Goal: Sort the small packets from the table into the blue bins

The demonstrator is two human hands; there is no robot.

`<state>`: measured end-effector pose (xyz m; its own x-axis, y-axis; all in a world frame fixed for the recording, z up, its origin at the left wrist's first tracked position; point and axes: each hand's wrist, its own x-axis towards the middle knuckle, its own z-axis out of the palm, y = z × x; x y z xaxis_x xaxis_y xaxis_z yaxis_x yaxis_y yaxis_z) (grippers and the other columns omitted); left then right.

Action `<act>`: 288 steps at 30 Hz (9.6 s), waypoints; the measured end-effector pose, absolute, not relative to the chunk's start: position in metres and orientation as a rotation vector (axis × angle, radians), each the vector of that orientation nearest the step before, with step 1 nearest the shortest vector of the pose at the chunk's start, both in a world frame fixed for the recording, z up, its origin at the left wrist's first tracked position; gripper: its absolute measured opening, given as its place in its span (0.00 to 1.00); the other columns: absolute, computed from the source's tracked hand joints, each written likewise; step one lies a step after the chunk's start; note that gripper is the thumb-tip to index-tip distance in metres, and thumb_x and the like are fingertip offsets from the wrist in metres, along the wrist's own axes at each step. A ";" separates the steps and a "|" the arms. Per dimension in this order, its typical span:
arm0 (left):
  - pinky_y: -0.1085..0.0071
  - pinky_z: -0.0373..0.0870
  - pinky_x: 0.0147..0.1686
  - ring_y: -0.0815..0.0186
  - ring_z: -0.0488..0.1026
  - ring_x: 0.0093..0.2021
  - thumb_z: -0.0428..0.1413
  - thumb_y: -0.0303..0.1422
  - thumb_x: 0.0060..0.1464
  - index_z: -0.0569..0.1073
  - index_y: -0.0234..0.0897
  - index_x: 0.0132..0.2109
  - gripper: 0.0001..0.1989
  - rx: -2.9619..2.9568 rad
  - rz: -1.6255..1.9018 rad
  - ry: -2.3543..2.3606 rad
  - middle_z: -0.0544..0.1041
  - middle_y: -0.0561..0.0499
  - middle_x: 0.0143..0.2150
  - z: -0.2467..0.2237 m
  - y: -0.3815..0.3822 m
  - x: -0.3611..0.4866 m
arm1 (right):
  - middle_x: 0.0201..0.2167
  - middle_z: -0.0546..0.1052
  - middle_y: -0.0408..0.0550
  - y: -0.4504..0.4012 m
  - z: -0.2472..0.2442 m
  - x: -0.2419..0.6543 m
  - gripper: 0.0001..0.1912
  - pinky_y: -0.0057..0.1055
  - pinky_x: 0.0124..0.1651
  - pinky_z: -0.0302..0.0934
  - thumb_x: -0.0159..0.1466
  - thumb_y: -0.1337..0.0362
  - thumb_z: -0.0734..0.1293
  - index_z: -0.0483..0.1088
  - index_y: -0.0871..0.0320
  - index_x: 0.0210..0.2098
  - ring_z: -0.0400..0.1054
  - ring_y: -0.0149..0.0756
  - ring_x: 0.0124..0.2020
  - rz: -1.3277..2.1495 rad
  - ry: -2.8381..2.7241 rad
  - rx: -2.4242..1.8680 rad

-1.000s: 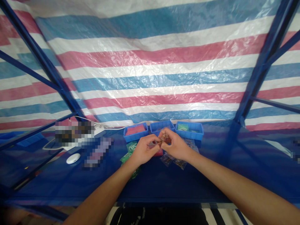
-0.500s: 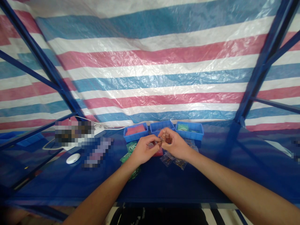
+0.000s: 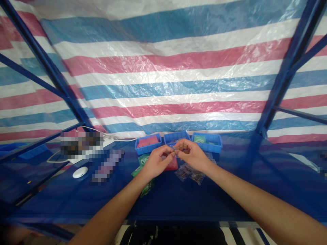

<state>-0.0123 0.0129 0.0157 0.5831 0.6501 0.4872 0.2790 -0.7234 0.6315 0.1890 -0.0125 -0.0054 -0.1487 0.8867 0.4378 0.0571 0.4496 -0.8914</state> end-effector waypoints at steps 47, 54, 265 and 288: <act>0.63 0.71 0.52 0.59 0.75 0.51 0.58 0.27 0.59 0.79 0.38 0.40 0.05 2.275 1.270 0.684 0.77 0.45 0.48 0.016 0.019 -0.014 | 0.46 0.72 0.49 -0.010 -0.005 0.193 0.08 0.39 0.52 0.66 0.64 0.67 0.68 0.80 0.52 0.35 0.70 0.42 0.50 0.523 -1.705 -0.887; 0.69 0.73 0.40 0.63 0.77 0.40 0.55 0.29 0.63 0.77 0.39 0.48 0.09 2.237 1.114 0.774 0.80 0.49 0.41 0.010 0.021 -0.015 | 0.40 0.74 0.45 -0.015 -0.004 0.189 0.14 0.34 0.38 0.71 0.67 0.69 0.61 0.77 0.52 0.43 0.72 0.34 0.34 0.741 -1.675 -0.859; 0.65 0.76 0.48 0.61 0.79 0.48 0.63 0.37 0.58 0.71 0.39 0.52 0.17 1.927 1.150 0.748 0.80 0.44 0.49 -0.003 0.029 -0.012 | 0.37 0.76 0.45 -0.001 -0.016 0.191 0.16 0.31 0.32 0.69 0.60 0.53 0.75 0.71 0.54 0.39 0.69 0.35 0.33 0.999 -1.413 -0.884; 0.72 0.72 0.40 0.67 0.77 0.37 0.59 0.31 0.60 0.71 0.37 0.46 0.08 1.950 1.082 0.673 0.78 0.51 0.36 0.001 0.023 -0.011 | 0.31 0.76 0.43 -0.011 -0.010 0.184 0.16 0.29 0.32 0.68 0.61 0.51 0.74 0.74 0.57 0.38 0.69 0.31 0.28 1.079 -1.518 -0.883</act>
